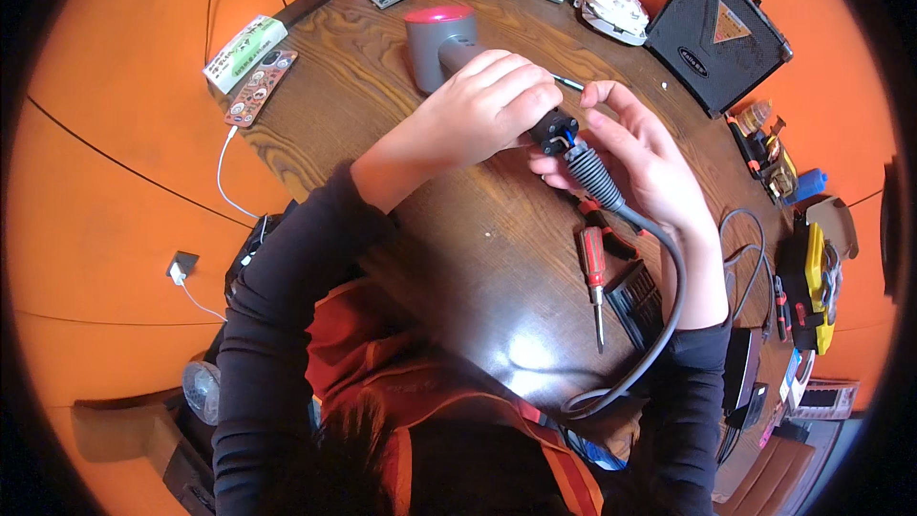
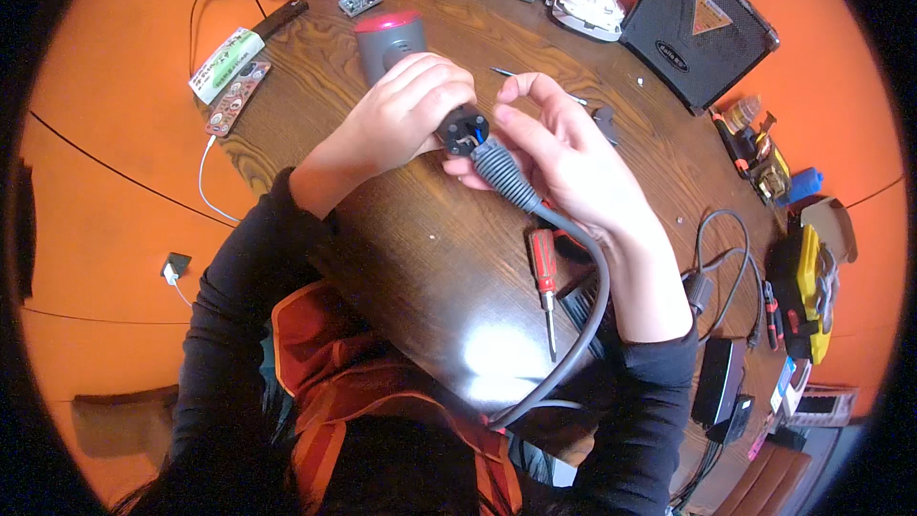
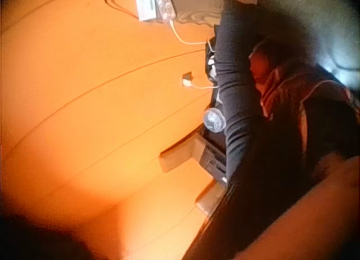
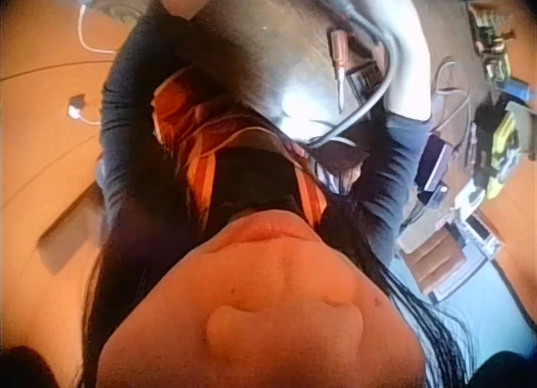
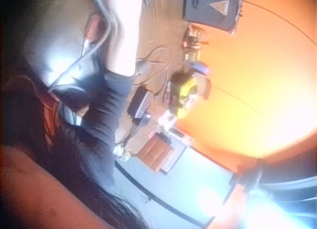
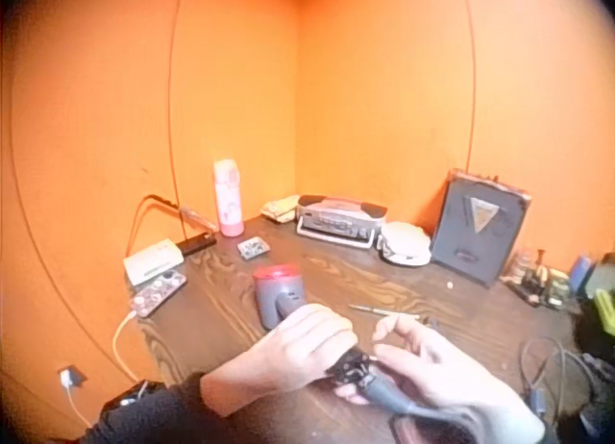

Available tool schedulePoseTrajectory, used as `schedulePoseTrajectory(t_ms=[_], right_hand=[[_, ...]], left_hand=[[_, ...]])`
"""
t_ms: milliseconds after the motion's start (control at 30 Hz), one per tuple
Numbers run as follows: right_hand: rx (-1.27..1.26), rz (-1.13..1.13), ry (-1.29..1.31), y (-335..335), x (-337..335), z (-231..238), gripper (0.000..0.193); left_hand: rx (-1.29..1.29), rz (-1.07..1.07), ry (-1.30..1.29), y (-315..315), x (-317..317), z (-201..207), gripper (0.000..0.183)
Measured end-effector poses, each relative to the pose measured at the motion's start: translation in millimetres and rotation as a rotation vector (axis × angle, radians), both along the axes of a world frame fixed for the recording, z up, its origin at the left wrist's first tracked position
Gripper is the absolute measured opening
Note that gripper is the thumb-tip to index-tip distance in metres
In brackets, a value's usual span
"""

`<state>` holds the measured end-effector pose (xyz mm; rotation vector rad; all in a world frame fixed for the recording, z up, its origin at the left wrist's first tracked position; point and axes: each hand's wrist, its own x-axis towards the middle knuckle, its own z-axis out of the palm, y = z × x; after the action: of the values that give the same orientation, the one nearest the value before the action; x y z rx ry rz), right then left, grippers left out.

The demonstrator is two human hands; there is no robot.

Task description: The person disassembles a hair dryer, removes the pink nozzle, and manipulates internal wiring and components on a wooden workbench. They repeatedly attach and detach the power cord and nozzle, adjusting wires and parts with both hands.

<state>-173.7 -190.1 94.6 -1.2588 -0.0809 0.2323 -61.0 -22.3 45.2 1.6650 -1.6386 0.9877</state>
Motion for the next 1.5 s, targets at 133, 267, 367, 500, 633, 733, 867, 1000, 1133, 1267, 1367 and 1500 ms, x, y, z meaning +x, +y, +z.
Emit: schedulePoseTrajectory(t_ms=[133, 267, 367, 500, 633, 733, 867, 1000, 1133, 1267, 1367, 1500], right_hand=[[-0.567, 0.013, -0.347, -19, -11, 29, 0.031], [-1.086, -0.060, -1.014, -25, -11, 31, 0.045], [-1.127, -0.116, -1.192, -25, -7, 22, 0.038], [-1.071, -0.269, -1.401, -20, 4, 7, 0.035], [-0.978, -0.462, -1.473, -14, 11, -7, 0.037], [-0.957, -0.511, -1.458, -13, 12, -8, 0.037], [-0.972, -0.467, -1.474, -14, 9, -6, 0.038], [-0.982, -0.383, -1.515, -17, 11, -6, 0.038], [-0.808, -0.331, -1.495, -19, 18, -12, 0.038], [-0.797, -0.379, -1.634, -15, 15, -16, 0.034], [-0.792, -0.332, -1.679, -12, 6, -14, 0.034], [-0.937, -0.368, -1.755, -3, -7, -12, 0.037]], left_hand=[[-0.006, -0.034, 0.113, -1, -4, 9, 0.047], [-0.043, 0.000, 0.162, -3, -10, 13, 0.048], [-0.038, 0.010, 0.227, -4, -13, 18, 0.045], [-0.024, 0.013, 0.317, -2, -15, 22, 0.042], [-0.020, -0.004, 0.362, -1, -15, 24, 0.039], [-0.039, -0.038, 0.341, -1, -13, 25, 0.038], [0.039, -0.041, 0.274, -1, -15, 22, 0.036], [-0.011, -0.021, 0.346, 4, -18, 20, 0.033], [-0.044, -0.058, 0.317, 11, -24, 22, 0.032], [-0.047, -0.099, 0.309, 13, -29, 23, 0.033], [-0.057, -0.101, 0.304, 12, -30, 21, 0.035], [-0.068, -0.092, 0.293, 11, -29, 18, 0.039]])
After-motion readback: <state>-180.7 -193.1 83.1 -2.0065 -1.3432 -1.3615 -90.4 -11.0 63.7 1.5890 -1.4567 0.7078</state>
